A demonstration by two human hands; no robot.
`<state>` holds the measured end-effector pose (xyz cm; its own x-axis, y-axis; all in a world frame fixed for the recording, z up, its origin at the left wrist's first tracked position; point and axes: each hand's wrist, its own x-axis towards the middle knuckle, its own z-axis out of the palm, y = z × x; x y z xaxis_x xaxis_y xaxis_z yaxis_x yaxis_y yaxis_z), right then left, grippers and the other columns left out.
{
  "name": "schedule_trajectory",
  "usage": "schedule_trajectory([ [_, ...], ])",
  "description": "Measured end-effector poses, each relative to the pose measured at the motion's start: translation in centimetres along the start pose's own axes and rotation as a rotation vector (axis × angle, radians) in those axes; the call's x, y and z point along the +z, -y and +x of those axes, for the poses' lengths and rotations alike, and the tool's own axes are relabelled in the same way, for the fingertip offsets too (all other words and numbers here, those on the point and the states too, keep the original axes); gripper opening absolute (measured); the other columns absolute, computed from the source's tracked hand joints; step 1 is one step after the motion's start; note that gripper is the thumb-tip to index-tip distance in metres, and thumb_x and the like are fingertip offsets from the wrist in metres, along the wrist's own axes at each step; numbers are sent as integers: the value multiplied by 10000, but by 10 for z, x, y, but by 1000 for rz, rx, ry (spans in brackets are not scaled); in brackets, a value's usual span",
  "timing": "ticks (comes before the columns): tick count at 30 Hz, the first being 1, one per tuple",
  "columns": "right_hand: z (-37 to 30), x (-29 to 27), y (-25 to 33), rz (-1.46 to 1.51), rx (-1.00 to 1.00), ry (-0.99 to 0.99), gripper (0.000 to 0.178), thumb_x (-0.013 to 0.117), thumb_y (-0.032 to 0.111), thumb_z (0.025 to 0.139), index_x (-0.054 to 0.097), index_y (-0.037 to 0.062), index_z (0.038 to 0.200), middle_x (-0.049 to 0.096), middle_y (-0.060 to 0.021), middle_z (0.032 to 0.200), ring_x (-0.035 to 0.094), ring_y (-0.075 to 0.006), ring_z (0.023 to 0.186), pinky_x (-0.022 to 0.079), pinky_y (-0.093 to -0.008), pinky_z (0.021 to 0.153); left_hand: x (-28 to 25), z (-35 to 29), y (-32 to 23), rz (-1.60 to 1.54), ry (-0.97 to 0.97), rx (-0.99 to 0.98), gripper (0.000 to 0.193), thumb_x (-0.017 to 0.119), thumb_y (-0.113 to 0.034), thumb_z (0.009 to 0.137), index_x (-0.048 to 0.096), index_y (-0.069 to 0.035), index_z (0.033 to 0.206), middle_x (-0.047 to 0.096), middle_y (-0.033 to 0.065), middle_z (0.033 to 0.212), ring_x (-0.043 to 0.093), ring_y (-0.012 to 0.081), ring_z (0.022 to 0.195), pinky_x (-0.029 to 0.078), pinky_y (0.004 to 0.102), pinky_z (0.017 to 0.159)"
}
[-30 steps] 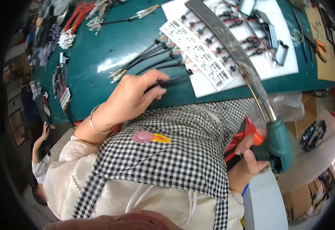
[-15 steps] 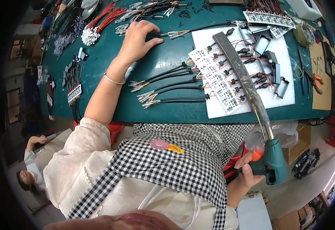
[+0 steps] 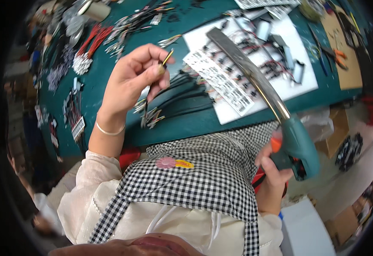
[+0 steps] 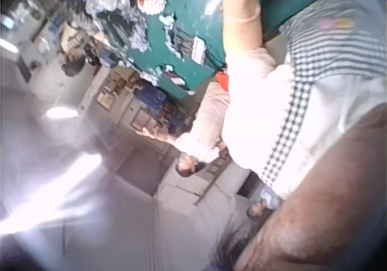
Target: The person uses a soldering iron to attach small metal connectors to the ends of wires. They repeatedly pick up a wire, apply the soldering iron to the connection point, and place the finished wire onto a white foam board. The task involves handling multiple wires and connectors in a repetitive assembly process.
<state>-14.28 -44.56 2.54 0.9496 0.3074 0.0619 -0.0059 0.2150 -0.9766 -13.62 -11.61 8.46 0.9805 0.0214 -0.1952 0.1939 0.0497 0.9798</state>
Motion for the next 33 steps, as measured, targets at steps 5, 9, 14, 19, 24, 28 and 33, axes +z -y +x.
schedule_trajectory([
  [5,21,17,6,-249,-97,67,542,595,-60,727,403,-97,1233,584,-108,721,523,-116,534,434,-213,496,42,4,6,-367,282,-150,260,489,-210,944,509,36,1024,603,109,675,333,40,375,241,170,346],
  [9,30,32,19,-211,-9,42,244,595,-41,798,543,-40,1036,605,-50,798,538,-81,662,428,-200,588,69,9,11,-544,403,-297,265,493,-205,938,496,50,1014,596,142,661,303,49,352,216,180,337],
  [14,43,38,10,-169,-101,8,500,577,-108,773,397,-85,1239,621,-145,868,594,-103,700,469,-182,561,89,4,19,-624,460,-411,288,496,-222,933,494,56,1007,581,154,642,286,52,350,201,184,337],
  [19,45,47,7,-28,-68,-5,504,561,-117,776,378,-90,1245,621,-165,891,639,-152,749,522,-210,603,96,2,21,-621,468,-455,314,478,-260,939,501,51,983,564,121,609,300,56,366,200,187,337],
  [24,44,50,5,51,-35,-63,501,578,-118,766,398,-84,1233,619,-163,885,635,-154,729,508,-205,562,94,2,26,-646,461,-514,317,467,-265,943,490,43,1014,564,126,610,301,60,366,202,188,339],
  [28,46,41,3,-134,-119,27,519,597,-121,752,398,-81,1229,593,-172,957,620,-147,714,496,-203,541,97,0,26,-678,403,-551,295,459,-260,946,472,16,1048,565,129,618,300,61,369,196,190,345],
  [33,45,39,-2,-151,-171,18,547,610,-130,731,390,-84,1231,531,-178,1102,607,-145,740,497,-209,542,99,1,31,-674,413,-525,249,458,-259,950,469,-19,1019,563,120,621,303,58,377,199,189,354],
])
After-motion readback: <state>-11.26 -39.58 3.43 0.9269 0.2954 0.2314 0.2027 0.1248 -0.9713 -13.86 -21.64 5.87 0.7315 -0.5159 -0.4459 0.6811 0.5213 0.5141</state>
